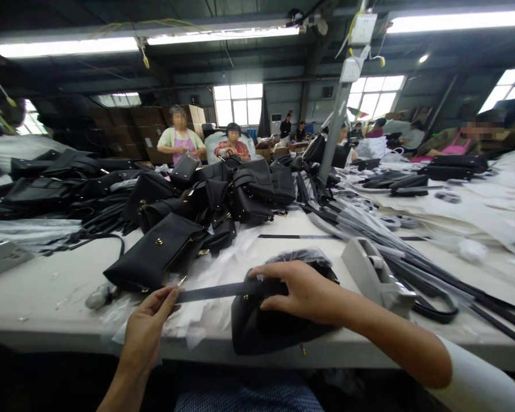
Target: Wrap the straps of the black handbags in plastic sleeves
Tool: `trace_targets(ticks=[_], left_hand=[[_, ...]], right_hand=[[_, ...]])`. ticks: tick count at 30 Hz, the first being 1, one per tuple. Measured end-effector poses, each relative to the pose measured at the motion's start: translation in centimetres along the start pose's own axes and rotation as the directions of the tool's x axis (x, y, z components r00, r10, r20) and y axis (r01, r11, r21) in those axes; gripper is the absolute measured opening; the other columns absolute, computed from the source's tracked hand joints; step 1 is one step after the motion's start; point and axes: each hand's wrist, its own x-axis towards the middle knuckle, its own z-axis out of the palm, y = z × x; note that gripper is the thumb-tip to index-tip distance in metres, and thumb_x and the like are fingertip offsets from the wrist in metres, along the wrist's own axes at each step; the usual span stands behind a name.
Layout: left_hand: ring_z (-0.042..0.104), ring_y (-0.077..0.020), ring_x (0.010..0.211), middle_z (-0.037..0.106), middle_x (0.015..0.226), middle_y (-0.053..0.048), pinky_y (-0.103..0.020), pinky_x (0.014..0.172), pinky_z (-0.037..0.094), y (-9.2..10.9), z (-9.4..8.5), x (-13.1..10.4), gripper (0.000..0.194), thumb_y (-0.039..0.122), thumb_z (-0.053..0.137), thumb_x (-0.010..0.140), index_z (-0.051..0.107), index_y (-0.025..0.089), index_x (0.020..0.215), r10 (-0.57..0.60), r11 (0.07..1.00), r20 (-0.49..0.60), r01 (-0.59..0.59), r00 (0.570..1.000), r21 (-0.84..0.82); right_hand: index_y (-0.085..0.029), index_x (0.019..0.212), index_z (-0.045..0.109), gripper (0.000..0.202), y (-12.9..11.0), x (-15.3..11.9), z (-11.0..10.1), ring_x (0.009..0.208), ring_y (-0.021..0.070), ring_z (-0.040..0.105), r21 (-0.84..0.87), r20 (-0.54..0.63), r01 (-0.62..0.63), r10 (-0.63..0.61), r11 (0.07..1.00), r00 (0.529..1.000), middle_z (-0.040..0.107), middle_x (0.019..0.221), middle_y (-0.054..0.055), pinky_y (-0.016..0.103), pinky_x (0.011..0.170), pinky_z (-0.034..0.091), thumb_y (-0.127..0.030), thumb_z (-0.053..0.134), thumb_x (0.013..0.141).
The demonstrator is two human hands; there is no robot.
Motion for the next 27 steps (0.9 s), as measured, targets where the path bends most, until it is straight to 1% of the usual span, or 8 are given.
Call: trace_targets(ticks=[3, 6, 8, 10, 15, 18, 22, 27], left_hand=[[0.071, -0.0276, 0.096, 0.077, 0.098, -0.009, -0.036, 0.084, 0.058, -0.2, 0.3, 0.1, 0.043, 0.049, 0.078, 0.071, 0.074, 0.016, 0.099, 0.033, 0.981, 0.120, -0.055, 0.992, 0.185], [0.067, -0.0312, 0.109, 0.075, 0.110, -0.010, -0.048, 0.103, 0.047, 1.0, 1.9, -0.8, 0.031, 0.042, 0.071, 0.078, 0.076, 0.021, 0.100, 0.271, 0.862, 0.160, -0.314, 0.949, 0.399], [0.063, -0.0293, 0.115, 0.072, 0.117, -0.008, -0.046, 0.108, 0.042, 2.8, 4.1, -2.0, 0.026, 0.038, 0.065, 0.085, 0.076, 0.023, 0.104, 0.447, 0.748, 0.246, -0.510, 0.860, 0.424], [0.064, -0.0254, 0.114, 0.071, 0.119, -0.007, -0.039, 0.104, 0.045, 5.2, 6.7, -3.5, 0.027, 0.035, 0.059, 0.091, 0.073, 0.025, 0.113, 0.487, 0.713, 0.429, -0.630, 0.761, 0.308], [0.067, -0.0247, 0.103, 0.075, 0.110, -0.006, -0.031, 0.092, 0.048, 9.8, 11.7, -5.1, 0.027, 0.033, 0.058, 0.094, 0.073, 0.024, 0.114, 0.262, 0.796, 0.806, -0.592, 0.531, 0.131], [0.068, -0.0226, 0.090, 0.076, 0.092, -0.005, -0.028, 0.082, 0.049, 10.3, 12.3, -4.4, 0.026, 0.036, 0.057, 0.093, 0.076, 0.019, 0.099, 0.139, 0.875, 0.832, -0.460, 0.537, 0.150], [0.066, -0.0203, 0.084, 0.074, 0.087, -0.005, -0.025, 0.077, 0.048, 10.3, 12.3, -3.6, 0.028, 0.039, 0.059, 0.092, 0.075, 0.016, 0.096, 0.059, 0.923, 0.833, -0.349, 0.550, 0.165], [0.065, -0.0196, 0.086, 0.074, 0.090, -0.005, -0.026, 0.081, 0.046, 11.5, 12.7, -3.9, 0.027, 0.037, 0.060, 0.091, 0.075, 0.016, 0.097, 0.030, 0.905, 0.868, -0.382, 0.495, 0.187]], right_hand=[[-0.029, 0.143, 0.048, 0.070, 0.6, -0.8, -0.6, 0.102, 0.0200, 0.064, 0.110, 0.055, -0.014, 0.008, 0.994, 0.998, 0.069, 0.113, 0.001, 0.028, 0.090, 0.048, -0.017, 0.076, 0.080], [-0.029, 0.144, 0.046, 0.071, 1.1, -1.3, -0.9, 0.103, 0.0184, 0.065, 0.161, 0.059, -0.009, 0.000, 0.987, 0.998, 0.070, 0.112, -0.001, 0.028, 0.094, 0.047, -0.009, 0.070, 0.081], [-0.030, 0.146, 0.043, 0.071, 0.9, -1.2, -1.0, 0.105, 0.0177, 0.065, 0.207, 0.015, 0.006, -0.009, 0.978, 1.000, 0.070, 0.115, -0.001, 0.029, 0.098, 0.046, -0.011, 0.069, 0.083], [-0.031, 0.147, 0.040, 0.072, 0.4, -0.9, -1.2, 0.107, 0.0177, 0.065, 0.239, -0.059, 0.047, -0.034, 0.970, 0.998, 0.067, 0.123, 0.001, 0.031, 0.100, 0.047, -0.017, 0.072, 0.085], [-0.029, 0.145, 0.044, 0.070, 0.3, -1.2, -1.6, 0.110, 0.0204, 0.064, 0.082, -0.185, 0.184, -0.167, 0.979, 0.969, 0.056, 0.140, 0.008, 0.035, 0.100, 0.049, -0.018, 0.075, 0.084], [-0.026, 0.142, 0.049, 0.068, 2.1, -2.4, -1.2, 0.122, 0.0258, 0.058, -0.031, -0.230, 0.139, -0.142, 0.990, 0.963, 0.060, 0.136, 0.009, 0.040, 0.105, 0.047, -0.018, 0.077, 0.081], [-0.024, 0.127, 0.063, 0.045, 4.0, -3.1, -0.4, 0.114, 0.0257, 0.063, -0.010, -0.292, 0.036, -0.037, 0.999, 0.956, 0.068, 0.122, 0.008, 0.039, 0.100, 0.049, -0.023, 0.075, 0.084], [-0.025, 0.127, 0.063, 0.046, 3.2, -2.4, -0.6, 0.117, 0.0236, 0.059, 0.082, -0.238, 0.172, -0.148, 0.982, 0.960, 0.064, 0.127, 0.008, 0.036, 0.101, 0.046, -0.028, 0.078, 0.084]])
